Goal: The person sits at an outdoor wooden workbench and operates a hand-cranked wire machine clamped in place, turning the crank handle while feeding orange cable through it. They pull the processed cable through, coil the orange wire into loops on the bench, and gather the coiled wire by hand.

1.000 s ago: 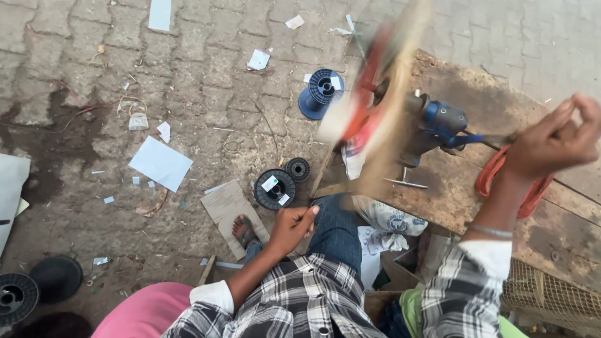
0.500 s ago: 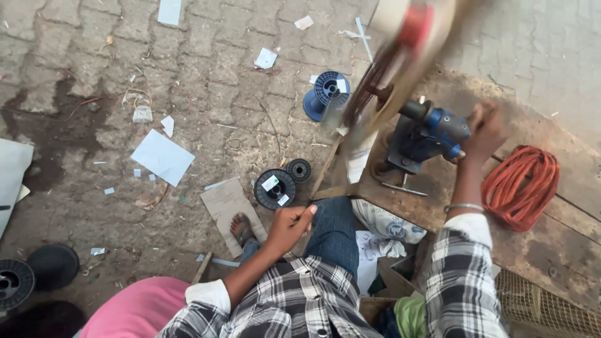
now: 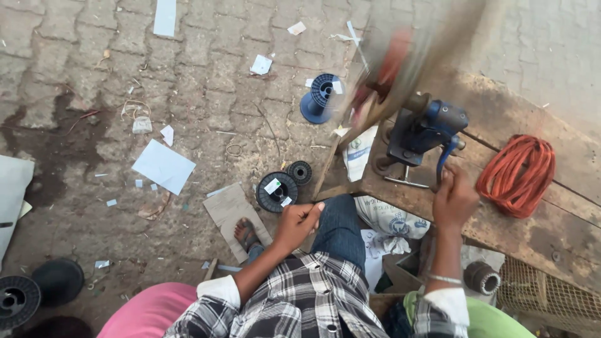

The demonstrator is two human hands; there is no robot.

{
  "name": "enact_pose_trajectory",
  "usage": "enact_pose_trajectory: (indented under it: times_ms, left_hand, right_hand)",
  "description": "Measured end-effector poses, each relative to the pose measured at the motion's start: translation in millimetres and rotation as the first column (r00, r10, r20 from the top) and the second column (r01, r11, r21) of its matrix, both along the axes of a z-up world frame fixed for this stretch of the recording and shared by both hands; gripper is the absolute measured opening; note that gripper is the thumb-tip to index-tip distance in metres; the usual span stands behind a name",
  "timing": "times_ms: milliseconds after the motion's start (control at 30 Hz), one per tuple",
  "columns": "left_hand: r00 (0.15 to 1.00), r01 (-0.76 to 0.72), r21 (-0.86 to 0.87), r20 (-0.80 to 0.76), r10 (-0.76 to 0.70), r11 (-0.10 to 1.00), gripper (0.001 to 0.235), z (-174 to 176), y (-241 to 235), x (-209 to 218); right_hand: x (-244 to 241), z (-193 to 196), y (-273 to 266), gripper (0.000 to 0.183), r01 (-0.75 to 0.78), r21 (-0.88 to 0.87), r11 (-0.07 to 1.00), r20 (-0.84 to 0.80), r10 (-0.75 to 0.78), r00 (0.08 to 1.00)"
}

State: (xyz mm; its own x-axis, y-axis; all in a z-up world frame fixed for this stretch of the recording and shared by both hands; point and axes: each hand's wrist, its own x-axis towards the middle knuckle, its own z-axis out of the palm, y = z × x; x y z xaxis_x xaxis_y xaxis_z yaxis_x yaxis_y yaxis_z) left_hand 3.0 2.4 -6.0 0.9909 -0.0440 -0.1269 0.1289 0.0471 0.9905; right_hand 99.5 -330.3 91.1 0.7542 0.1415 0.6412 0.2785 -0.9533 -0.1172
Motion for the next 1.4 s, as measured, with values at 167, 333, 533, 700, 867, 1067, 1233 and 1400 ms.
enact_pose_trajectory:
  times_ms: [167,333,533,700,867,1067,1233,1400]
  left_hand:
    - [1.000,0.015,-0.034,-0.019,-0.016,0.999,0.051,-4.3,-1.8,-2.9]
    - [1.000,0.015,-0.050,0.023,-0.013,0.999,0.050,-8.5,-4.6,-9.7]
    - [0.995,-0.009,-0.041,-0.102,0.005,0.999,0.051,-8.3,-6.5,-5.1]
    - [0.997,-0.038,-0.017,-0.069,0.037,0.999,0.050,-10.5,-8.7,-7.3]
    - [0.996,-0.050,-0.019,-0.079,0.048,0.999,0.051,-12.2,-8.2,-4.4]
    - [0.997,-0.062,-0.051,-0.041,0.060,0.997,0.051,-11.8,-9.3,-7.1]
    - [0.999,-0.048,-0.054,0.017,0.049,0.997,0.051,-7.2,-7.9,-7.4]
    - [0.998,-0.053,-0.080,0.012,0.055,0.995,0.051,-3.0,-4.0,-5.9]
  right_hand:
    - [7.8,35.9,-24.1,0.012,-0.013,0.038,0.999,0.085,0.010,0.996]
    - [36.8,103.4,-3.8,0.012,0.041,-0.149,0.988,0.369,0.017,0.929]
    - [131.5,96.3,-49.4,0.018,-0.228,0.264,0.937,0.382,0.116,0.917]
    - [164.4,100.9,-33.4,0.010,-0.237,0.064,0.969,0.312,0.206,0.928]
    - [191.0,40.2,-61.6,0.019,-0.150,0.031,0.988,0.196,0.141,0.970]
    - [166.5,-31.0,-73.9,0.029,-0.014,0.049,0.999,-0.024,0.015,1.000]
    - [90.9,-49.8,-48.9,0.045,0.061,0.123,0.991,-0.141,-0.044,0.989]
    - [12.8,-11.1,-4.1,0.022,-0.006,0.044,0.999,-0.056,0.008,0.998]
